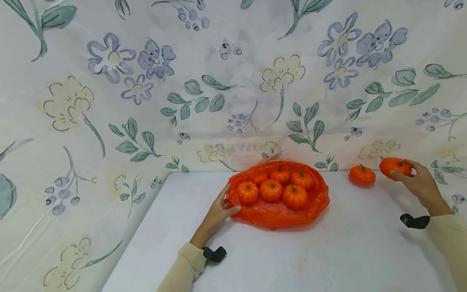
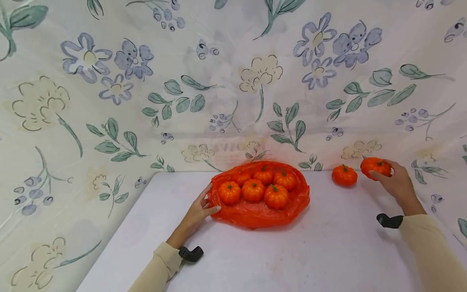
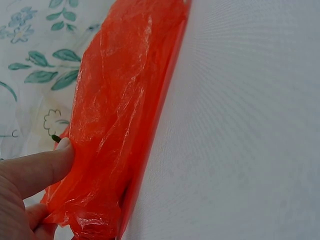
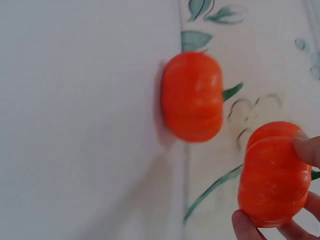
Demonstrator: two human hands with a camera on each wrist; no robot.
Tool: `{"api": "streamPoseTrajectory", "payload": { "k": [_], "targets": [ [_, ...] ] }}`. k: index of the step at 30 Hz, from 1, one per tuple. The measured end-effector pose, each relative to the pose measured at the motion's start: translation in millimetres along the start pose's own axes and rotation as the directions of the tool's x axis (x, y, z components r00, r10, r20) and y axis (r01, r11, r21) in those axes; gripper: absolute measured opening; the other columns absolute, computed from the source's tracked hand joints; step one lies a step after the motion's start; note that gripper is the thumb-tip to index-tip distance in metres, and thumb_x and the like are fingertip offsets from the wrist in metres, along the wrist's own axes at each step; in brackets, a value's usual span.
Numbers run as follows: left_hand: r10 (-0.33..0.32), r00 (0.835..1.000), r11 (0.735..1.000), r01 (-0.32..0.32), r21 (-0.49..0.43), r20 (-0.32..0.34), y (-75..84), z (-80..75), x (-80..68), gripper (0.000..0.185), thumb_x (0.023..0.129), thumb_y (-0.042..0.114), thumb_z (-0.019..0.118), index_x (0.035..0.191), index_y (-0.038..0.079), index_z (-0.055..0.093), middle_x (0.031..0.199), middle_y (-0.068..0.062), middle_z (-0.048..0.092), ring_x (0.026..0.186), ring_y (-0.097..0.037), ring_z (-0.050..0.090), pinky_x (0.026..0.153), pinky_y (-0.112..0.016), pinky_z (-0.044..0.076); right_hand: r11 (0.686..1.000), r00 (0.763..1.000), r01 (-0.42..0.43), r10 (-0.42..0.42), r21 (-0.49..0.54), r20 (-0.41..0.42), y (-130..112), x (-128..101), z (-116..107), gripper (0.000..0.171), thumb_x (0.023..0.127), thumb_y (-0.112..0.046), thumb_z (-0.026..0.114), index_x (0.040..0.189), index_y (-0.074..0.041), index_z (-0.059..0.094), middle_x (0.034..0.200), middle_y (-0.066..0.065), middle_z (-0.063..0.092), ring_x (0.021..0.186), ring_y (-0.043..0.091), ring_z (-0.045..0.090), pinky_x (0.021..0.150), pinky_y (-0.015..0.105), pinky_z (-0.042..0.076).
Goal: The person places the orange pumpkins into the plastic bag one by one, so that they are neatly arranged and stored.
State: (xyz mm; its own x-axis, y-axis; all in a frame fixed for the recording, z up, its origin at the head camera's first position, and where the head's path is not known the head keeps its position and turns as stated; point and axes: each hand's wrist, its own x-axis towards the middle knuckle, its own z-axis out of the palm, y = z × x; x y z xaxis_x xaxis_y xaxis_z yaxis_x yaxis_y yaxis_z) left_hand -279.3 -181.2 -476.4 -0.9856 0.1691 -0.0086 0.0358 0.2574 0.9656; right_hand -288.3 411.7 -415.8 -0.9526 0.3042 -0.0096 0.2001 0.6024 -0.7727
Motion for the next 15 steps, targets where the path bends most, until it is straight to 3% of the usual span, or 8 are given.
{"api": "streamPoseTrajectory", "payload": {
  "k": [7, 15],
  "targets": [
    [-0.001, 1.000, 1.000, 0.001, 0.006, 0.002, -2.1, 0.6, -1.8, 0.088, 0.088, 0.023, 0.075, 0.159, 0.030, 0.025, 0.166, -0.009, 0.022, 0.142, -0.042, 0.037, 0.108, -0.056, 0.046, 0.993, 0.994, 0.095, -0.090, -0.068, 0.068, -26.0, -15.7, 8.9, 0.095, 0.097, -0.059, 0.050, 0.157, 0.003, 0.010, 0.155, 0.042, 0.009, 0.128, 0.061, 0.025, 0.100, 0.075, 0.037],
    [0.003, 1.000, 1.000, -0.003, 0.001, 0.001, -1.8, 0.1, -1.0, 0.087, 0.088, 0.023, 0.075, 0.159, 0.031, 0.025, 0.165, -0.007, 0.024, 0.139, -0.039, 0.039, 0.108, -0.054, 0.047, 0.968, 0.961, 0.239, -0.225, -0.077, 0.160, -63.6, -34.3, 34.8, 0.087, 0.098, -0.052, 0.055, 0.157, 0.000, 0.019, 0.156, 0.039, 0.018, 0.127, 0.061, 0.031, 0.095, 0.071, 0.045]
  ]
}}
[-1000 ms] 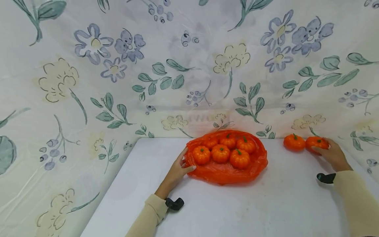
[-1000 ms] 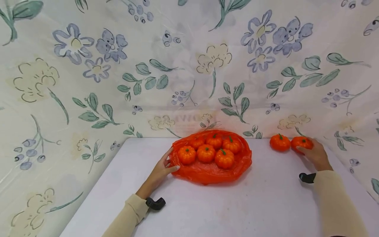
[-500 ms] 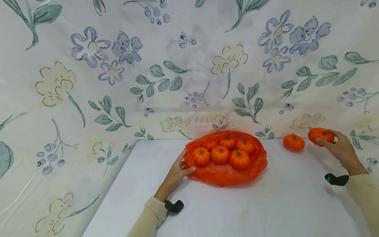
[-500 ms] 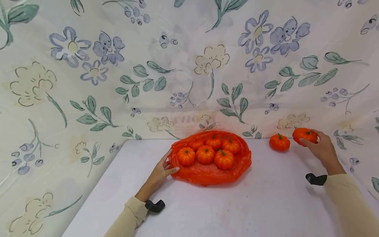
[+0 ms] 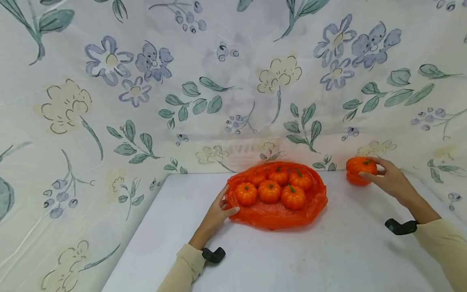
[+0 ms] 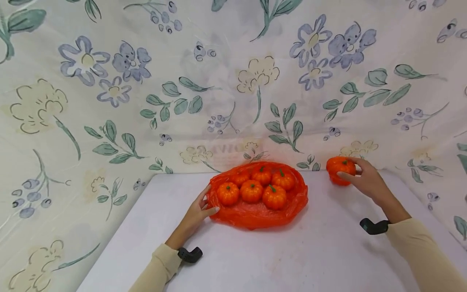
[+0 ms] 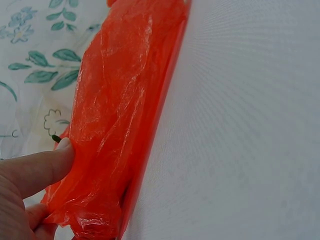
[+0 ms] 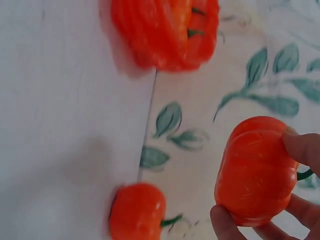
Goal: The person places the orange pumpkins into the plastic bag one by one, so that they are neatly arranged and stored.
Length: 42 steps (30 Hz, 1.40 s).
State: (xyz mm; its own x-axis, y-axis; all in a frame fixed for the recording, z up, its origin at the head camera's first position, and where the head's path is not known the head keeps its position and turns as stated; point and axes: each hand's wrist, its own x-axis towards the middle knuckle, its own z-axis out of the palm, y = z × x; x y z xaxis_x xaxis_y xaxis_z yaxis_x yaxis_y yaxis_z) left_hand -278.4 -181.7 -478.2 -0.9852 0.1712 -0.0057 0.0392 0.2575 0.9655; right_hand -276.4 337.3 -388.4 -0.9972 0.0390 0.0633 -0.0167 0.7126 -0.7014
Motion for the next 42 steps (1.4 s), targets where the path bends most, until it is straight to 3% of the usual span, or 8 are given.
{"api": "streamPoseTrajectory", "payload": {
  "k": [7, 13, 34, 42],
  "targets": [
    [-0.003, 1.000, 1.000, 0.003, 0.004, -0.004, 2.2, 0.0, 0.7, 0.089, 0.088, 0.024, 0.075, 0.160, 0.030, 0.024, 0.167, -0.008, 0.020, 0.142, -0.042, 0.036, 0.108, -0.057, 0.045, 0.998, 0.996, 0.054, -0.055, 0.024, 0.069, -32.3, -9.9, 18.0, 0.087, 0.096, -0.049, 0.061, 0.158, -0.004, 0.020, 0.156, 0.036, 0.019, 0.131, 0.059, 0.031, 0.096, 0.070, 0.047],
    [-0.008, 1.000, 1.000, 0.008, 0.010, -0.004, -0.3, 0.3, 0.4, 0.089, 0.087, 0.023, 0.075, 0.160, 0.030, 0.024, 0.167, -0.008, 0.020, 0.142, -0.041, 0.036, 0.107, -0.055, 0.047, 0.994, 0.991, 0.108, -0.110, 0.033, 0.072, -51.6, -15.6, 31.7, 0.086, 0.094, -0.049, 0.064, 0.157, -0.005, 0.025, 0.155, 0.033, 0.024, 0.132, 0.056, 0.033, 0.097, 0.069, 0.047],
    [-0.018, 1.000, 1.000, 0.018, 0.001, -0.004, 2.0, 0.5, -2.3, 0.088, 0.087, 0.023, 0.075, 0.159, 0.032, 0.026, 0.168, -0.007, 0.019, 0.145, -0.043, 0.033, 0.108, -0.058, 0.044, 0.967, 0.957, 0.250, -0.255, 0.056, 0.134, -92.0, -17.3, 69.6, 0.075, 0.092, -0.041, 0.070, 0.151, -0.007, 0.038, 0.150, 0.027, 0.034, 0.129, 0.050, 0.045, 0.099, 0.059, 0.051],
    [-0.009, 1.000, 1.000, 0.009, -0.005, -0.002, -0.4, 0.5, 0.2, 0.087, 0.088, 0.023, 0.075, 0.159, 0.033, 0.026, 0.166, -0.006, 0.022, 0.142, -0.040, 0.037, 0.107, -0.056, 0.046, 0.947, 0.931, 0.315, -0.321, 0.061, 0.172, -107.2, -11.7, 90.4, 0.072, 0.091, -0.041, 0.071, 0.149, -0.010, 0.042, 0.145, 0.022, 0.039, 0.128, 0.044, 0.045, 0.097, 0.057, 0.053]
  ]
}}
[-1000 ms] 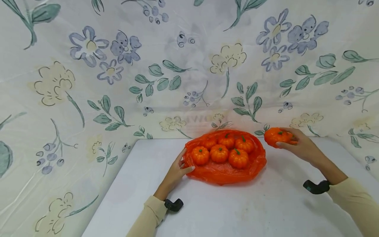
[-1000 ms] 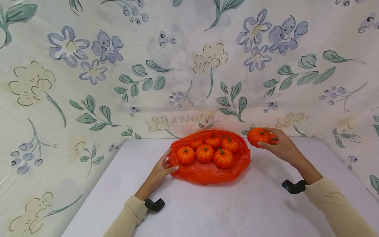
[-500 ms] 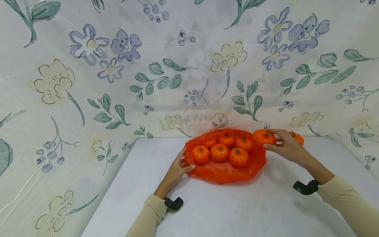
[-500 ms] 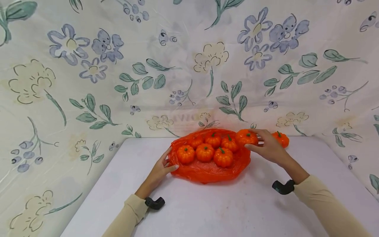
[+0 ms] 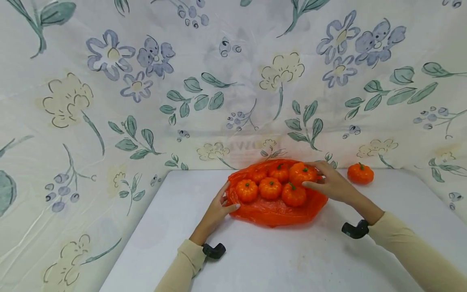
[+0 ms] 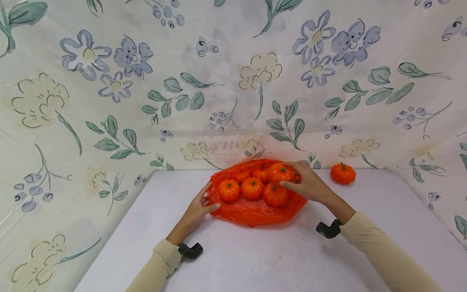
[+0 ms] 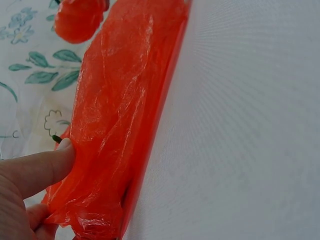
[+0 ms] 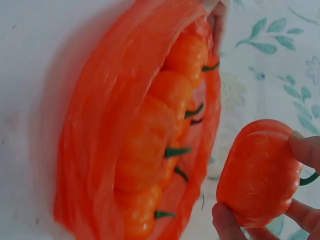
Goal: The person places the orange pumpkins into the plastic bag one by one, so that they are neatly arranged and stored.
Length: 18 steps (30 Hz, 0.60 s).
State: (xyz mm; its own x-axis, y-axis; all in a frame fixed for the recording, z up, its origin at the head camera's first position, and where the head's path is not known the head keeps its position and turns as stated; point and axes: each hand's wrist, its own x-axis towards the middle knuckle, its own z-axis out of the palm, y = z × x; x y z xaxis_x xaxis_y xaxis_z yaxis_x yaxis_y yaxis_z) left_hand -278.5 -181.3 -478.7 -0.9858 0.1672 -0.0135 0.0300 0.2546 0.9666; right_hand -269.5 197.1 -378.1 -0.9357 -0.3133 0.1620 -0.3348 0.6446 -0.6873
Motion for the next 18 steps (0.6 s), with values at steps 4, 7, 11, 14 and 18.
{"api": "streamPoseTrajectory", "payload": {
  "k": [4, 7, 11, 14, 18],
  "targets": [
    [0.009, 1.000, 1.000, -0.009, 0.013, -0.003, -0.6, -0.6, -0.1, 0.086, 0.088, 0.023, 0.075, 0.159, 0.031, 0.026, 0.166, -0.007, 0.023, 0.141, -0.040, 0.038, 0.107, -0.055, 0.047, 1.000, 1.000, 0.024, -0.024, -0.007, 0.020, -4.1, 6.7, 12.7, 0.071, 0.090, -0.042, 0.071, 0.147, -0.010, 0.044, 0.141, 0.021, 0.042, 0.129, 0.043, 0.044, 0.096, 0.059, 0.053],
    [0.017, 1.000, 1.000, -0.017, 0.008, 0.001, 0.2, -0.3, -0.2, 0.086, 0.088, 0.022, 0.074, 0.159, 0.031, 0.026, 0.167, -0.006, 0.022, 0.142, -0.041, 0.037, 0.108, -0.056, 0.045, 0.999, 0.999, 0.034, -0.034, 0.004, 0.039, -7.2, 10.0, 21.5, 0.070, 0.090, -0.043, 0.072, 0.146, -0.010, 0.045, 0.143, 0.021, 0.042, 0.130, 0.043, 0.044, 0.097, 0.058, 0.053],
    [0.021, 1.000, 1.000, -0.021, -0.001, 0.004, 0.3, -0.7, 0.4, 0.086, 0.088, 0.022, 0.074, 0.159, 0.031, 0.025, 0.167, -0.006, 0.021, 0.142, -0.041, 0.037, 0.109, -0.056, 0.044, 0.997, 0.996, 0.074, -0.075, 0.015, 0.055, -10.4, 13.1, 34.0, 0.069, 0.089, -0.041, 0.074, 0.146, -0.013, 0.047, 0.147, 0.019, 0.043, 0.130, 0.041, 0.046, 0.097, 0.057, 0.054],
    [0.017, 1.000, 1.000, -0.017, 0.002, 0.003, 0.2, -0.5, -0.2, 0.086, 0.088, 0.021, 0.074, 0.159, 0.030, 0.025, 0.166, -0.007, 0.023, 0.141, -0.040, 0.038, 0.109, -0.055, 0.045, 0.994, 0.992, 0.109, -0.109, 0.006, 0.060, -11.2, 13.9, 44.9, 0.066, 0.088, -0.040, 0.075, 0.144, -0.015, 0.050, 0.145, 0.017, 0.046, 0.128, 0.040, 0.048, 0.096, 0.056, 0.054],
    [0.023, 1.000, 1.000, -0.023, 0.005, 0.007, 1.1, -0.7, -1.2, 0.086, 0.089, 0.021, 0.073, 0.159, 0.029, 0.024, 0.166, -0.008, 0.024, 0.140, -0.040, 0.040, 0.108, -0.055, 0.046, 0.989, 0.986, 0.150, -0.150, 0.002, 0.068, -10.3, 14.4, 59.5, 0.064, 0.087, -0.039, 0.076, 0.141, -0.015, 0.053, 0.141, 0.016, 0.051, 0.128, 0.038, 0.049, 0.096, 0.056, 0.054]
  ]
}}
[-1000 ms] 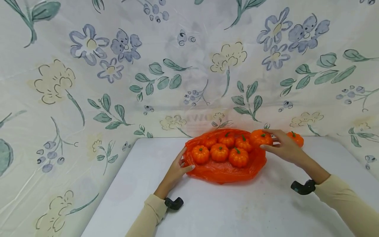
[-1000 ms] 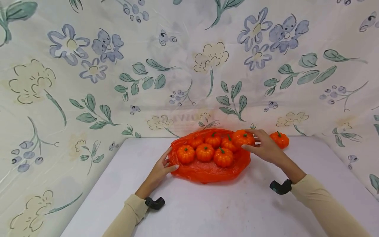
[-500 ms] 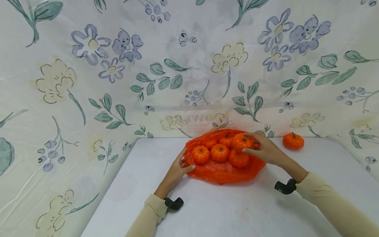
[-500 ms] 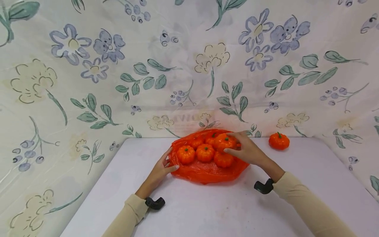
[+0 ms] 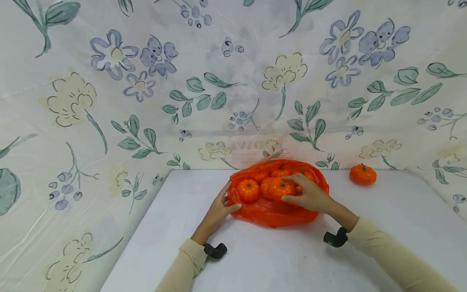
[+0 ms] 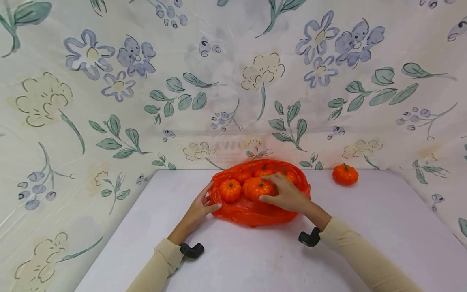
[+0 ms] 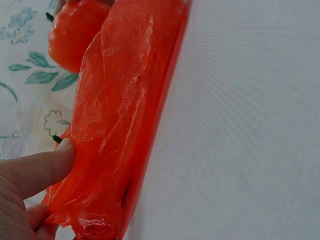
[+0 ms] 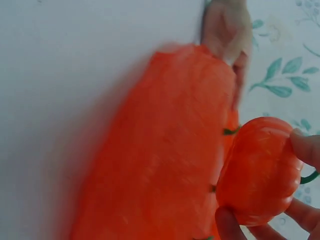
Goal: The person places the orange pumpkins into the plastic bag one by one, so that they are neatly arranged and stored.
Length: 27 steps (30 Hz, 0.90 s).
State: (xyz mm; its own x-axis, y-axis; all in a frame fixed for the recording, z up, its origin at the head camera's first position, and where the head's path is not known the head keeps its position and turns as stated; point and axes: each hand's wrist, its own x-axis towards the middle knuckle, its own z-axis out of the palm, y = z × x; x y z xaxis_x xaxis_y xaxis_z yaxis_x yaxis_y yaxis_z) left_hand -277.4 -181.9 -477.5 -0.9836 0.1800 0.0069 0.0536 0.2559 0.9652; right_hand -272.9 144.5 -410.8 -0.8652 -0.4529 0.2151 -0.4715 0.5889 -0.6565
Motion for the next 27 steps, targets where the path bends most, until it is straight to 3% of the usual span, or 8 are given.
{"api": "streamPoseTrajectory", "payload": {
  "k": [9, 27],
  "targets": [
    [0.008, 1.000, 1.000, -0.008, -0.006, 0.005, -1.3, 0.0, 0.0, 0.085, 0.089, 0.019, 0.072, 0.159, 0.028, 0.025, 0.167, -0.008, 0.021, 0.141, -0.041, 0.038, 0.109, -0.055, 0.045, 0.999, 0.999, 0.031, -0.031, -0.016, 0.029, 6.9, -4.2, 25.8, 0.062, 0.086, -0.037, 0.078, 0.139, -0.013, 0.056, 0.135, 0.014, 0.052, 0.125, 0.033, 0.050, 0.098, 0.054, 0.054],
    [-0.006, 1.000, 1.000, 0.006, -0.004, -0.009, -4.3, 0.1, 0.6, 0.085, 0.088, 0.022, 0.074, 0.158, 0.033, 0.027, 0.166, -0.006, 0.023, 0.142, -0.040, 0.038, 0.109, -0.056, 0.045, 0.991, 0.999, 0.025, -0.019, -0.131, 0.044, 6.3, -11.4, 42.1, 0.061, 0.084, -0.035, 0.080, 0.137, -0.015, 0.057, 0.139, 0.019, 0.053, 0.130, 0.041, 0.048, 0.092, 0.057, 0.056]
  ]
}}
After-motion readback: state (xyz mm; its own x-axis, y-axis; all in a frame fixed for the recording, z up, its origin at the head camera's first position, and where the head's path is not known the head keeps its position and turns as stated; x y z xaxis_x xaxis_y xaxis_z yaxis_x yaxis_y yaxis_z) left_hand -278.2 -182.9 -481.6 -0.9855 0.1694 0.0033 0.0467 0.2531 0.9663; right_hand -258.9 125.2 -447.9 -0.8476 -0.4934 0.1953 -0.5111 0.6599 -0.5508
